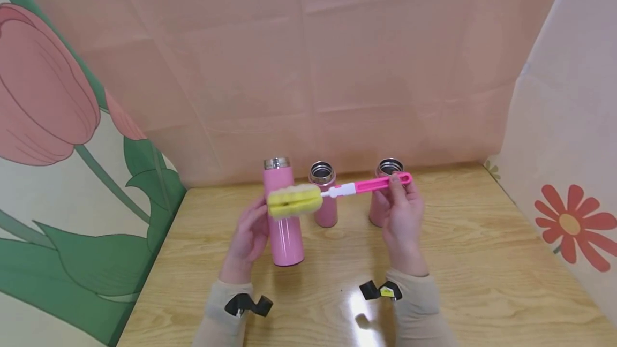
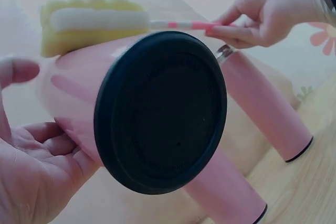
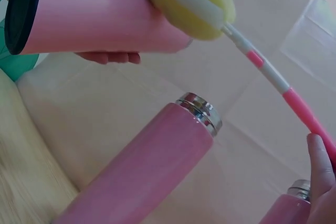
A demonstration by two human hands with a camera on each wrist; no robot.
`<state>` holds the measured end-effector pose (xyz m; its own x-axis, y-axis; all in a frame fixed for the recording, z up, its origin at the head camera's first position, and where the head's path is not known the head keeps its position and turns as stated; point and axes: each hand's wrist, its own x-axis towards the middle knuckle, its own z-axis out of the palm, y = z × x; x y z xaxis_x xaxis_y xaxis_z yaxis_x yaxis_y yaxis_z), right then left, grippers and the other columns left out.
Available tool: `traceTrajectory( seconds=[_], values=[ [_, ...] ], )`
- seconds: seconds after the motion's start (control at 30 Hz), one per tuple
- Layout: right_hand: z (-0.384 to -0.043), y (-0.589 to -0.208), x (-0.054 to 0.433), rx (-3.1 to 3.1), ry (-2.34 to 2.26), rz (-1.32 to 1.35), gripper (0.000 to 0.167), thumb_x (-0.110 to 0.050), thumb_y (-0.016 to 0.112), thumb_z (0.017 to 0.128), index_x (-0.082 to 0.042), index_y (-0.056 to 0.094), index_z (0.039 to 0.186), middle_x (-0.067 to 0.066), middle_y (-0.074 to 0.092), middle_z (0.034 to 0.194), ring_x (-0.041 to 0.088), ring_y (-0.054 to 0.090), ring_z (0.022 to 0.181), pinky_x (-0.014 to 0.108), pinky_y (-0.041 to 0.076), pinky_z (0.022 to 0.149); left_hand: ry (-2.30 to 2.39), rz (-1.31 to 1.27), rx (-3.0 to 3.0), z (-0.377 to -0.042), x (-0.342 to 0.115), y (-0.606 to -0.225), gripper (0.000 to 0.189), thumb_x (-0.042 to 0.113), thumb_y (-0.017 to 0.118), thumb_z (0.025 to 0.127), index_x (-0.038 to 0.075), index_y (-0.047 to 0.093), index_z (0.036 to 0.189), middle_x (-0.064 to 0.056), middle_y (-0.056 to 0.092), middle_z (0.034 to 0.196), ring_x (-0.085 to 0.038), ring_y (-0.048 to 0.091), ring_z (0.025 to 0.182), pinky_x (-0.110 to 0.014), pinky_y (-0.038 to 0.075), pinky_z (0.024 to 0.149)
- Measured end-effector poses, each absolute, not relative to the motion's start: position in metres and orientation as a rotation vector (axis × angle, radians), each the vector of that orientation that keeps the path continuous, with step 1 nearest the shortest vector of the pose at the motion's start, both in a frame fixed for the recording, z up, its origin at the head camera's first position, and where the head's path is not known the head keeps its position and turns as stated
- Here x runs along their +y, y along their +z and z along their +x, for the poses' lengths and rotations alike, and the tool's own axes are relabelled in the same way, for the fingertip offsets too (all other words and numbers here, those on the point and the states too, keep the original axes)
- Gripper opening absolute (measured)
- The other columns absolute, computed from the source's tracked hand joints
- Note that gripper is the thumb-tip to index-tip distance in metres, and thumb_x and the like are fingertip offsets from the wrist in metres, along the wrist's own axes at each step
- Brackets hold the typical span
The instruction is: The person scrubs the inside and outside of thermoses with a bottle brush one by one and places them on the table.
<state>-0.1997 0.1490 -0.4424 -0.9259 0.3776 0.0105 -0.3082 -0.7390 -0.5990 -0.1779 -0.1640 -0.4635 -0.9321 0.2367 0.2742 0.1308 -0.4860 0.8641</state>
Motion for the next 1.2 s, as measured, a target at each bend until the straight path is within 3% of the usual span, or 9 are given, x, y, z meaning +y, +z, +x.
traceTrajectory(
  seconds=[0.13, 0.37, 0.6, 1.0, 1.2],
  values=[
    [-0.1993, -0.4415, 0.1452, -0.789, 2.602, -0.169, 0.015, -0.007, 0.068, 0.105, 0.005, 0.063, 0.112, 0.013, 0.077, 0.095, 0.019, 0.075, 0.076, 0.027, 0.065, 0.068, 2.540, 0.461, 1.665, -0.1781, -0.1595, -0.4656, 0.064, 0.000, 0.062, 0.098, -0.013, 0.040, 0.156, -0.008, 0.067, 0.132, -0.019, 0.066, 0.116, -0.034, 0.057, 0.103],
    [-0.1948, -0.4388, 0.1453, -0.720, 2.555, -0.198, 0.028, -0.015, 0.076, 0.100, 0.003, 0.063, 0.117, 0.017, 0.073, 0.108, 0.022, 0.074, 0.083, 0.028, 0.065, 0.071, 2.484, 0.366, 1.776, -0.1783, -0.1550, -0.4670, 0.066, -0.004, 0.072, 0.095, -0.006, 0.048, 0.156, -0.020, 0.064, 0.137, -0.027, 0.064, 0.123, -0.039, 0.056, 0.106],
    [-0.1930, -0.4371, 0.1463, -0.724, 2.499, -0.182, 0.031, -0.018, 0.079, 0.097, 0.002, 0.063, 0.116, 0.019, 0.070, 0.113, 0.022, 0.074, 0.086, 0.029, 0.065, 0.074, 2.443, 0.373, 1.872, -0.1803, -0.1585, -0.4659, 0.071, -0.002, 0.076, 0.092, -0.002, 0.048, 0.158, -0.019, 0.054, 0.150, -0.028, 0.051, 0.136, -0.034, 0.048, 0.113],
    [-0.1906, -0.4339, 0.1461, -0.659, 2.485, -0.163, 0.029, -0.016, 0.077, 0.099, 0.004, 0.062, 0.115, 0.016, 0.067, 0.111, 0.024, 0.070, 0.090, 0.031, 0.065, 0.080, 2.305, 0.482, 1.917, -0.1779, -0.1628, -0.4608, 0.064, 0.005, 0.068, 0.103, 0.000, 0.042, 0.162, -0.025, 0.055, 0.153, -0.030, 0.059, 0.135, -0.035, 0.052, 0.111],
    [-0.1899, -0.4357, 0.1425, -0.731, 2.469, -0.129, 0.031, -0.018, 0.077, 0.099, 0.003, 0.062, 0.116, 0.019, 0.066, 0.115, 0.024, 0.071, 0.094, 0.031, 0.064, 0.084, 2.302, 0.475, 1.904, -0.1765, -0.1613, -0.4606, 0.071, 0.002, 0.071, 0.099, -0.001, 0.040, 0.163, -0.026, 0.054, 0.153, -0.030, 0.058, 0.135, -0.036, 0.050, 0.112]
  ],
)
